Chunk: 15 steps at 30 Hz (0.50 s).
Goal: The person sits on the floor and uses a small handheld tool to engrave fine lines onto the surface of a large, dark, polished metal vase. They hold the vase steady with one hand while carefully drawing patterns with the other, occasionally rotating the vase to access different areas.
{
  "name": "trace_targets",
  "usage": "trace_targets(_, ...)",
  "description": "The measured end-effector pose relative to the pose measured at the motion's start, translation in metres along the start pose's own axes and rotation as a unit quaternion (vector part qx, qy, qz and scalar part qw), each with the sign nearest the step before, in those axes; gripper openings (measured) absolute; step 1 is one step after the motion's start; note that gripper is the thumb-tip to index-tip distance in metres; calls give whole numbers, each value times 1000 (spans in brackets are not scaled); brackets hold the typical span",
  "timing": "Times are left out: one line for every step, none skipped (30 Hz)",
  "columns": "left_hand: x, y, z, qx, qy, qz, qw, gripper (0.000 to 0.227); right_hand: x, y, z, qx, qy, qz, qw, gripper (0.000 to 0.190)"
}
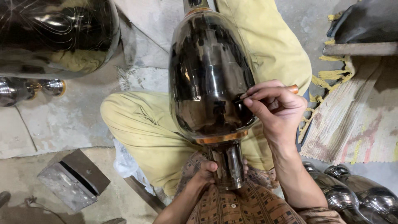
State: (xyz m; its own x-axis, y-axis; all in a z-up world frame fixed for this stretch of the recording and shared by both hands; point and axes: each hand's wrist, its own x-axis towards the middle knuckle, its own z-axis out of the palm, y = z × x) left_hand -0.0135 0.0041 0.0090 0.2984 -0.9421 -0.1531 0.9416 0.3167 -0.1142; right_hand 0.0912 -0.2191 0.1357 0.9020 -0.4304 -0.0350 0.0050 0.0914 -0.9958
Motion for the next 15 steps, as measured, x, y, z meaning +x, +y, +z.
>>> trace_targets(0, 0, -1, 0, 6, -5, 1000, 90, 1, 0, 2, -7, 0, 4, 1000, 18)
trace_targets(-1, 1, -2, 0, 13, -10, 1000, 90, 3, -1, 3, -14, 1, 8, 1000, 18)
trace_targets(-2, 2, -2, 0, 19, -14, 1000, 90, 3, -1, 5, -21, 0, 12, 1000, 18)
trace_targets(-3, 3, -2, -3, 22, -16, 1000, 90, 4, -2, 6, -29, -4, 9, 1000, 18)
trace_targets(-3, 4, -1, -5, 24, -18, 1000, 89, 6, -2, 8, -38, -8, 5, 999, 19)
trace_targets(-3, 6, 0, -8, 27, -19, 999, 89, 7, -2, 10, -46, -12, 1, 999, 19)
trace_targets(-3, 8, 1, 0, 28, -17, 999, 89, 8, -2, 11, -54, -10, 4, 998, 19)
trace_targets(-1, 10, 2, 8, 30, -15, 999, 89, 9, -3, 13, -62, -8, 6, 998, 19)
trace_targets(-1, 12, 4, 15, 32, -14, 999, 89, 9, -3, 15, -70, -5, 9, 997, 19)
trace_targets(1, 13, 5, 19, 31, -15, 999, 88, 10, -3, 16, -75, -7, 7, 997, 18)
trace_targets(2, 15, 6, 23, 31, -16, 999, 88, 11, -3, 16, -81, -8, 5, 997, 18)
trace_targets(3, 16, 6, 27, 31, -17, 999, 88, 12, -2, 16, -86, -10, 4, 996, 18)
trace_targets(5, 17, 7, 28, 28, -17, 999, 88, 13, -3, 17, -92, -7, 6, 996, 18)
trace_targets(6, 18, 7, 29, 25, -16, 999, 87, 13, -3, 17, -99, -5, 9, 995, 18)
trace_targets(6, 19, 7, 29, 23, -15, 999, 87, 14, -3, 18, -105, -4, 11, 994, 18)
